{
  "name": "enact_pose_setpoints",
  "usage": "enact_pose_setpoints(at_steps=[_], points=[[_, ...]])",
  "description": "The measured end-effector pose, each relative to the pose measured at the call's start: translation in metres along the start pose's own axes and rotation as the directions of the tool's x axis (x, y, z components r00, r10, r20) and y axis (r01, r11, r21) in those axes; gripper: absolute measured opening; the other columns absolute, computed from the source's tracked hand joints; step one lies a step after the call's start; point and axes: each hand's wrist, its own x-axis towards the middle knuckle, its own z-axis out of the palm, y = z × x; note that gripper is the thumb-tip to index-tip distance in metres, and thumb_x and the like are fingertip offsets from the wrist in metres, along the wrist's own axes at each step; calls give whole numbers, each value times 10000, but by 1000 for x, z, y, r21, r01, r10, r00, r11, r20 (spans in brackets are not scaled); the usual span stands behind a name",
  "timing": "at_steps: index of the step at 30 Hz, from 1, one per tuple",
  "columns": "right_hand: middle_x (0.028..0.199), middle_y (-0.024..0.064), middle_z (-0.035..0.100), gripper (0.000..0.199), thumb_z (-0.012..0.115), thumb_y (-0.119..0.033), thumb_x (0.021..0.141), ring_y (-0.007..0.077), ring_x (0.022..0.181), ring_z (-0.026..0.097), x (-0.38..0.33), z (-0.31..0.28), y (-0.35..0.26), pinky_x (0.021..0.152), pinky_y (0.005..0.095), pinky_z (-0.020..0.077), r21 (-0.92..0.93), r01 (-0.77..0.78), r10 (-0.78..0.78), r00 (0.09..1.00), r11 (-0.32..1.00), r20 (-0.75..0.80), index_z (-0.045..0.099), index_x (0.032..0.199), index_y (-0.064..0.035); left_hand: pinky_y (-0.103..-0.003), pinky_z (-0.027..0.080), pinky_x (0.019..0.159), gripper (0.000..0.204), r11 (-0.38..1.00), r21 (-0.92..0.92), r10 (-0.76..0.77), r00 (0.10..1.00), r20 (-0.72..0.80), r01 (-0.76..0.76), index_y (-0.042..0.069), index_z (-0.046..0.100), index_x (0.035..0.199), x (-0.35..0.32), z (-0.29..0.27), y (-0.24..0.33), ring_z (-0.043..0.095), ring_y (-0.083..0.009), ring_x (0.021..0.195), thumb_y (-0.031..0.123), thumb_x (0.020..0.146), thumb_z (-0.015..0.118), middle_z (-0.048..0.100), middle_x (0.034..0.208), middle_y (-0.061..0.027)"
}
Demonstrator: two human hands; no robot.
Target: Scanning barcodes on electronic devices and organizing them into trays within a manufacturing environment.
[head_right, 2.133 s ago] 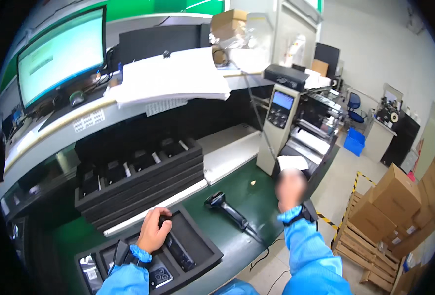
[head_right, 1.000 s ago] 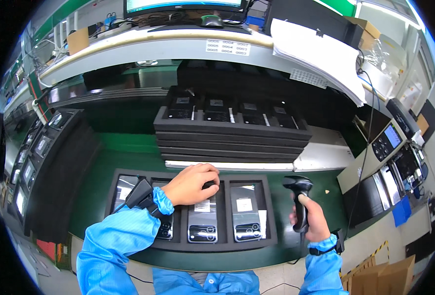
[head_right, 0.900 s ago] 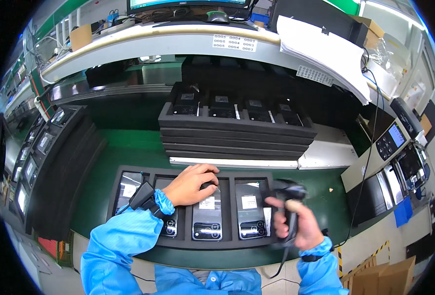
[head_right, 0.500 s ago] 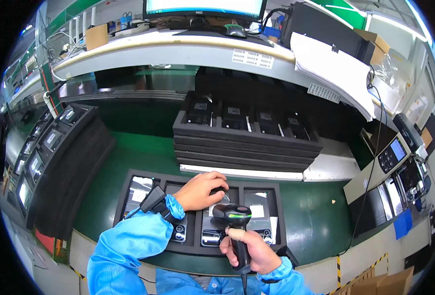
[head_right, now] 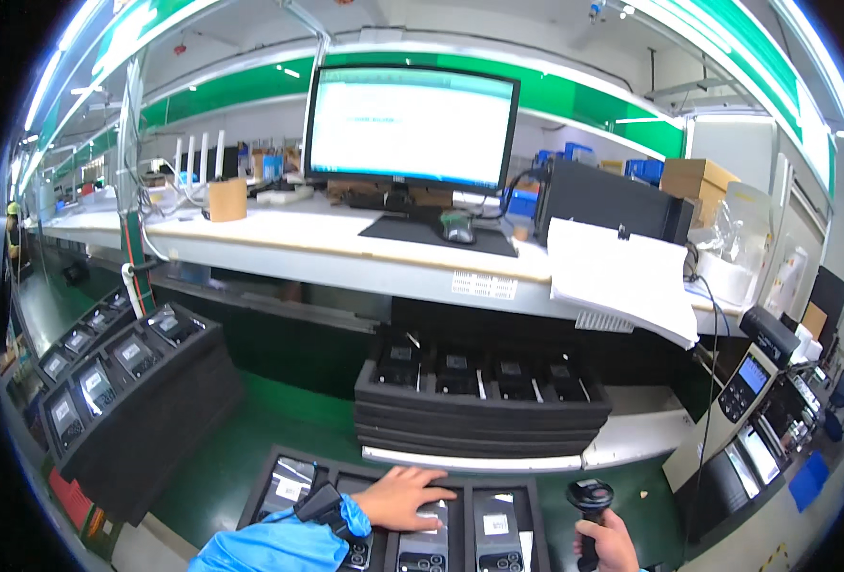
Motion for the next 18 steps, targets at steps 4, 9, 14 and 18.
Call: enact_pose_setpoints(at_steps=[4, 9, 14, 18], points=[[692, 36, 591, 95, 648, -62, 870, 143, 495, 546, 46, -35, 42, 440, 307, 426, -231, 7, -56, 977, 973, -207, 616, 960, -64, -536, 233, 1189, 603, 1000, -19, 8, 999, 33, -7, 227, 538, 1465, 4, 6, -3, 323, -405, 1458, 538, 949, 571, 357, 1583, -198], [692, 44, 593, 85, 661, -66, 870, 151, 470, 535, 68, -42, 55, 422, 309, 421, -306, 11, -80, 974, 952, -214, 619, 941, -45, -572, 253, 1171, 645, 992, -123, -5, 998, -68, -3, 194, 617, 1358, -1, -8, 16, 360, -423, 1418, 543, 825, 716, 435, 1526, -215], [682, 41, 592, 95, 675, -102, 887, 158, 471, 542, 69, -31, 47, 423, 308, 435, -293, -21, -43, 977, 956, -210, 612, 913, -35, -551, 276, 1160, 526, 990, -130, -65, 996, -58, 57, 194, 634, 1328, 0, -1, 14, 384, -406, 1403, 453, 874, 693, 455, 1512, -192], [682, 42, 615, 149, 698, -172, 911, 142, 480, 550, 79, -40, 65, 430, 289, 427, -303, -4, -63, 975, 953, -214, 642, 943, -37, -547, 286, 1144, 375, 987, -146, -89, 987, -132, 69, 201, 664, 1265, 2, 1, 16, 412, -402, 1375, 347, 920, 649, 495, 1464, -192]])
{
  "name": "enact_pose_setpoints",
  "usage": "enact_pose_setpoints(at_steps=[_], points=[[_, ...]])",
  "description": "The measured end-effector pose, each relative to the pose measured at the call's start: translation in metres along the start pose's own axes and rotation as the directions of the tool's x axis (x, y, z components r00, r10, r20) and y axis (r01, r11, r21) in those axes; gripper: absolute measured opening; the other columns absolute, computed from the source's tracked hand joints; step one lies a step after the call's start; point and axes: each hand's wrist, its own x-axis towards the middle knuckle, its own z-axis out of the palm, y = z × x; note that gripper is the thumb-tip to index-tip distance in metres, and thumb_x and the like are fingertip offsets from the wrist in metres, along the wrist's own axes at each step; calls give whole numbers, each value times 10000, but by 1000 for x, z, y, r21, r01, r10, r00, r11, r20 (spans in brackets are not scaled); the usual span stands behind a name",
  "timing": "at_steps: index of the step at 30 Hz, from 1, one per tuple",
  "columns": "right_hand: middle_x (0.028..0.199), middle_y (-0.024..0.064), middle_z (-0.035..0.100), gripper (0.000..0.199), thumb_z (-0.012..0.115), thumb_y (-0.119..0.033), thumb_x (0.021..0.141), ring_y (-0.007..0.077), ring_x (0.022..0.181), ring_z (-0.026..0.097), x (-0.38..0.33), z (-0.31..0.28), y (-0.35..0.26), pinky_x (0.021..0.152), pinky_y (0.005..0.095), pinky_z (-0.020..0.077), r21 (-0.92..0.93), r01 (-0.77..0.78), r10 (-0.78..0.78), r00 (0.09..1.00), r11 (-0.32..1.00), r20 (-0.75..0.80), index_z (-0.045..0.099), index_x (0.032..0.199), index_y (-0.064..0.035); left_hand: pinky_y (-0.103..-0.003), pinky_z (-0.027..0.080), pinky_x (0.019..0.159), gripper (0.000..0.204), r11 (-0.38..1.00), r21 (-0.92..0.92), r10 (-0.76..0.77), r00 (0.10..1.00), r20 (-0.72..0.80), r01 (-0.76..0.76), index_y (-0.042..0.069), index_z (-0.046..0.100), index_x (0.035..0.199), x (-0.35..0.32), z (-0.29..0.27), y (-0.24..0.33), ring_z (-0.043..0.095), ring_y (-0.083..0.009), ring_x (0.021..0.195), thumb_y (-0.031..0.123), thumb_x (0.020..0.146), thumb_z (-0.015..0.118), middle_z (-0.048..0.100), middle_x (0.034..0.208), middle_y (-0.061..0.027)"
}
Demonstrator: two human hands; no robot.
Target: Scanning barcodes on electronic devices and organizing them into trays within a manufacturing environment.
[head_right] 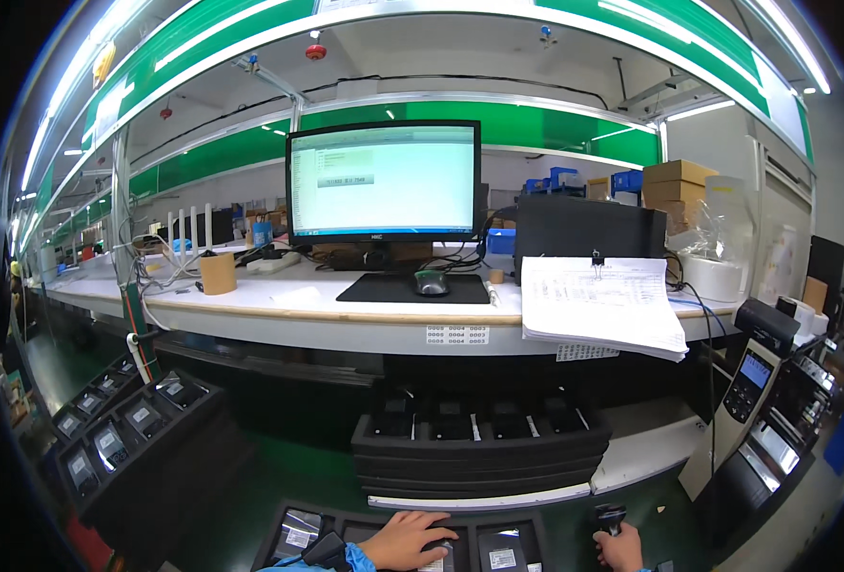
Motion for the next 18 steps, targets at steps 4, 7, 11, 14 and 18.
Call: enact_pose_setpoints(at_steps=[4, 7, 11, 14, 18], points=[[771, 152, 686, 270, 696, -151, 870, 189, 497, 593, 14, 2, 10, 450, 318, 472, -79, -120, 121, 993, 990, 5, 626, 1069, 17, -524, 221, 1190, 457, 992, 123, -7, 995, 95, -5, 202, 625, 1327, 5, 5, -9, 352, -365, 1447, 508, 1006, 512, 450, 1522, -169], [649, 85, 633, 213, 716, -126, 815, 172, 468, 582, 8, 12, -11, 426, 320, 468, -94, -70, 60, 992, 993, -111, 627, 939, 23, -521, 238, 1177, 446, 993, 121, -7, 999, 52, 1, 186, 652, 1268, 6, 1, -3, 374, -370, 1424, 520, 1004, 520, 469, 1506, -166], [649, 86, 629, 199, 706, -114, 810, 172, 463, 575, 7, 11, -8, 422, 321, 464, -115, -51, 34, 990, 992, -139, 626, 942, 12, -523, 254, 1164, 429, 997, 81, 18, 1000, 1, -18, 156, 644, 1209, 11, 9, -7, 388, -368, 1409, 516, 998, 540, 471, 1492, -166], [650, 87, 629, 195, 698, -113, 811, 173, 459, 573, 7, 11, -10, 415, 318, 458, -89, -68, 56, 989, 994, -134, 624, 939, 14, -496, 274, 1155, 437, 999, -37, 19, 999, -44, -20, 96, 604, 1160, 13, 6, -4, 421, -368, 1365, 492, 978, 584, 479, 1469, -167], [631, 82, 639, 212, 713, -121, 791, 161, 477, 599, 7, 13, -10, 436, 312, 475, -108, -56, 36, 984, 993, -173, 654, 925, 32, -448, 370, 1060, 333, 965, -260, -18, 985, -169, -27, 61, 551, 1024, 13, -2, -6, 532, -343, 1228, 370, 948, 650, 563, 1351, -161]])
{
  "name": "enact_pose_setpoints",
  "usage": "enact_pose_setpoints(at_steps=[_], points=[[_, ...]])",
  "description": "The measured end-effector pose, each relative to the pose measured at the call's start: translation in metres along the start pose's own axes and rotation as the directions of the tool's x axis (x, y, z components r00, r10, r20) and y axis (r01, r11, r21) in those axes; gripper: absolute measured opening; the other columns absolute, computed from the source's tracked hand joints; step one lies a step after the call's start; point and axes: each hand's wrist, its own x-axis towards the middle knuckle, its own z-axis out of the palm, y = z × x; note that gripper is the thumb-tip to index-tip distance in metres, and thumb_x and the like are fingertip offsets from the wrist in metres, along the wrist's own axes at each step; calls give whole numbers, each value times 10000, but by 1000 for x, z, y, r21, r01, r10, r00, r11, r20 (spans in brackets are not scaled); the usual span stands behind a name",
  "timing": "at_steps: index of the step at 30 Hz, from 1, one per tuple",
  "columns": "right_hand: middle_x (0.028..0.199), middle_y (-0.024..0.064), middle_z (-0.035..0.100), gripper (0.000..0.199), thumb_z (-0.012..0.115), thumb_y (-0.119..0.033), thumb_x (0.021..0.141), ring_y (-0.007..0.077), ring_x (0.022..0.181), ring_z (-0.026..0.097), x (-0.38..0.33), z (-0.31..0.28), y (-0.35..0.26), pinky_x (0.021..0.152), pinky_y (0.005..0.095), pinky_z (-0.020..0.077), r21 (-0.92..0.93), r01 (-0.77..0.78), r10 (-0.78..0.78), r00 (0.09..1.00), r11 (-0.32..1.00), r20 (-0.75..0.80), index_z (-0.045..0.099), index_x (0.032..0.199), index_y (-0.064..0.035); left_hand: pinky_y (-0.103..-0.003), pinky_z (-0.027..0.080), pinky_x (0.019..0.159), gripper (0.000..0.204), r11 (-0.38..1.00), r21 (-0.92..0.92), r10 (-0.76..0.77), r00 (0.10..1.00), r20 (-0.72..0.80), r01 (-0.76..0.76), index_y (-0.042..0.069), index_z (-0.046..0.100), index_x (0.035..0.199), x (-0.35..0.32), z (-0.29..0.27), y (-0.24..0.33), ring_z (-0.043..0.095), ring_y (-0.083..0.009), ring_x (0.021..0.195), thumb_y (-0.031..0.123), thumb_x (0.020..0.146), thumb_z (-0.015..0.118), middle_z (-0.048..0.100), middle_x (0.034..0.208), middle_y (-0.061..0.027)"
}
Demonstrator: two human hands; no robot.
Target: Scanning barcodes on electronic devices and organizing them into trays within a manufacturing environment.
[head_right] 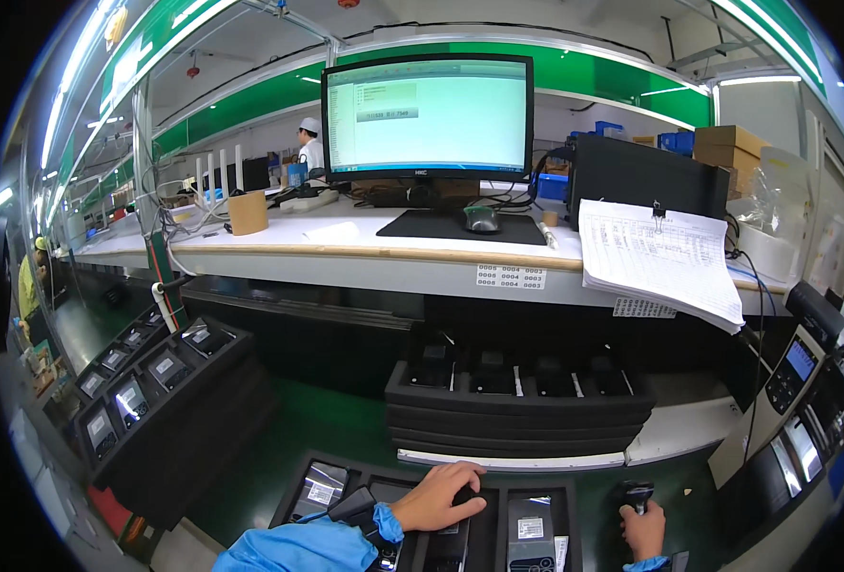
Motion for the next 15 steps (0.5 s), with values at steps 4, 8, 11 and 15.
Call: enact_pose_setpoints(at_steps=[4, 8, 11, 15], points=[[645, 91, 646, 210, 710, -120, 788, 164, 486, 609, 1, 1, 4, 441, 310, 485, 23, 12, -12, 1000, 1000, -1, 644, 908, 40, -448, 432, 971, 270, 985, -167, -49, 998, -37, 42, 52, 517, 964, 0, 2, -8, 583, -360, 1091, 288, 939, 645, 633, 1177, -153], [633, 76, 622, 173, 679, -115, 810, 154, 445, 559, -1, -1, 4, 400, 297, 438, 10, 0, 0, 999, 1000, 36, 619, 919, 5, -434, 470, 908, 240, 972, -224, -78, 996, -49, 65, 42, 507, 928, -1, -1, -1, 614, -357, 1019, 239, 922, 644, 666, 1057, -144], [649, 85, 641, 192, 689, -118, 799, 158, 487, 601, 0, -3, 3, 428, 311, 476, -19, 0, 0, 1000, 1000, 22, 634, 912, 28, -426, 482, 907, 216, 979, -197, -55, 997, -53, 43, 44, 504, 923, 2, -3, -2, 630, -340, 1021, 200, 923, 654, 670, 1080, -145], [634, 69, 613, 172, 674, -123, 814, 152, 461, 562, 2, -1, 3, 405, 301, 444, 15, 16, -16, 999, 1000, 37, 613, 915, 2, -417, 485, 904, 210, 981, -185, -66, 996, -53, 55, 38, 517, 921, 1, -3, -4, 633, -331, 1027, 198, 920, 653, 673, 1064, -139]])
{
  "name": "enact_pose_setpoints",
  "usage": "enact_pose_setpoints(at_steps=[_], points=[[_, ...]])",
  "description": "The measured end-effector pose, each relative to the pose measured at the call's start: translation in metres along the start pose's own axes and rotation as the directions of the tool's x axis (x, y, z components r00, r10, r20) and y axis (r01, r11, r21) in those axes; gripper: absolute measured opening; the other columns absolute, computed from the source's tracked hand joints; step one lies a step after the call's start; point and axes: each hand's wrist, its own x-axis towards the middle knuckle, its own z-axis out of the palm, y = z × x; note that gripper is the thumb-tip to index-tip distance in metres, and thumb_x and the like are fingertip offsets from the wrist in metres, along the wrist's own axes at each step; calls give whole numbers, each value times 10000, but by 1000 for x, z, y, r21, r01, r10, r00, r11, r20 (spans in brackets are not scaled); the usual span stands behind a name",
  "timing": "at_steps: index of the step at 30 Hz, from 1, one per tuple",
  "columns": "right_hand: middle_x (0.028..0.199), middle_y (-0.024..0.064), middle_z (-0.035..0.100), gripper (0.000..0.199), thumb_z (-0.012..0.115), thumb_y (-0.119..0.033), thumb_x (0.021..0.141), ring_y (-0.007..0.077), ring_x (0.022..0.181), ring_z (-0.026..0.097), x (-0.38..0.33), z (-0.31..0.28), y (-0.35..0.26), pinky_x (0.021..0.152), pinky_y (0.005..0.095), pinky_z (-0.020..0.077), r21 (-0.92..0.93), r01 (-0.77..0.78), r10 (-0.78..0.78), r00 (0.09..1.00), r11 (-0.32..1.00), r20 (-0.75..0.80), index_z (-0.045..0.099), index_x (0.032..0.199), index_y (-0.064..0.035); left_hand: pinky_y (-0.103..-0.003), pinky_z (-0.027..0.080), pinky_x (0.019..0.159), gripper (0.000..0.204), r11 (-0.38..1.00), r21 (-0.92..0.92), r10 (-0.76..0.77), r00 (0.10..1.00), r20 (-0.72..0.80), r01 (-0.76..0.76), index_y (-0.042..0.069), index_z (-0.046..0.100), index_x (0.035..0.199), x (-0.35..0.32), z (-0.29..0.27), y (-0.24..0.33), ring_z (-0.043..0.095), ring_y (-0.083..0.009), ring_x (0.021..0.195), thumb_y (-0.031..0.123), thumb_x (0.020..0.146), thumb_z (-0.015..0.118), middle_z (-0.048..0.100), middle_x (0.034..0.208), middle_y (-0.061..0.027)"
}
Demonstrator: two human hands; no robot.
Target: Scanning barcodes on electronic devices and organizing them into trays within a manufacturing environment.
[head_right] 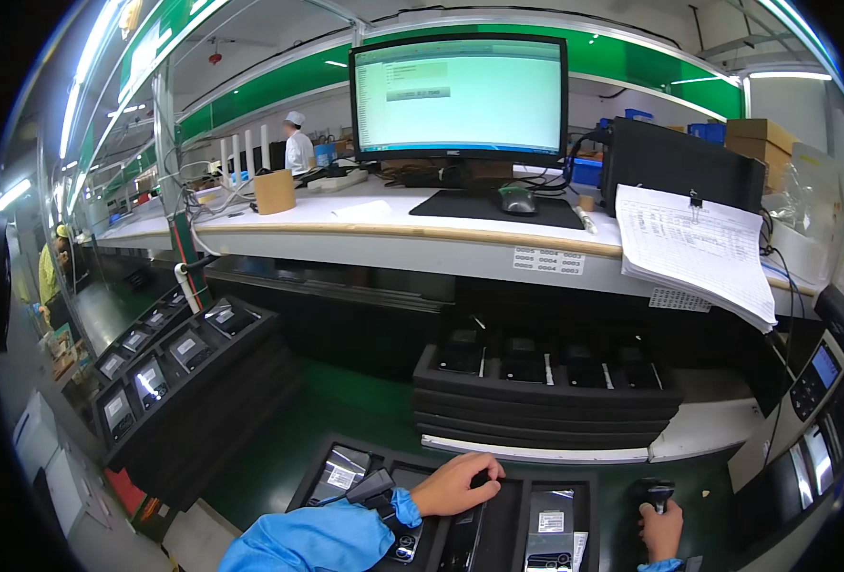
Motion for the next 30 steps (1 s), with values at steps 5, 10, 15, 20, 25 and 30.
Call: enact_pose_setpoints(at_steps=[5, 10, 15, 20, 25, 30], points=[[611, 13, 552, 138, 656, -155, 874, 125, 435, 497, 15, -1, 19, 382, 276, 392, -9, -3, 4, 999, 1000, 37, 609, 926, -36, -411, 481, 851, 193, 1000, 15, 21, 1000, -14, -21, 40, 564, 942, -1, 3, -4, 617, -318, 946, 209, 912, 652, 640, 960, -128], [711, 45, 649, 272, 714, -253, 934, 113, 513, 551, -4, -17, 0, 449, 258, 420, -64, 35, -30, 997, 997, 76, 688, 1066, -17, -429, 466, 843, 204, 998, 10, 64, 996, -54, -64, 30, 538, 949, 4, 11, -3, 593, -341, 926, 198, 891, 638, 613, 926, -134], [722, 51, 657, 282, 706, -248, 941, 123, 523, 559, -6, -11, -9, 471, 269, 433, -112, 62, -52, 995, 992, 90, 689, 1055, 9, -423, 460, 861, 203, 1000, 3, 12, 999, -46, -11, 31, 538, 946, -2, 5, 0, 589, -335, 952, 199, 890, 638, 613, 936, -128], [724, 63, 667, 308, 698, -251, 948, 132, 531, 569, -11, -12, -13, 488, 276, 440, -90, 48, -38, 993, 995, 110, 688, 1063, 34, -420, 460, 868, 197, 1000, -14, 5, 1000, -20, -5, 35, 542, 938, 0, 5, -2, 591, -329, 960, 198, 890, 640, 611, 928, -121], [801, 99, 701, 372, 711, -273, 942, 179, 593, 617, 17, -16, 23, 554, 307, 490, -243, 176, -168, 984, 954, 51, 670, 1092, 66, -415, 464, 876, 204, 1000, 12, 6, 1000, -5, -6, 38, 546, 936, 3, 5, -3, 594, -319, 977, 208, 890, 649, 621, 944, -112], [1156, 238, 674, 656, 801, -244, 878, 285, 965, 680, -25, -2, -15, 852, 344, 547, -403, 487, -582, 798, 775, -154, 521, 1334, 135, -411, 471, 873, 208, 1000, -2, -4, 1000, 8, 4, 43, 554, 937, 2, 0, -7, 602, -304, 975, 221, 892, 652, 629, 950, -107]])
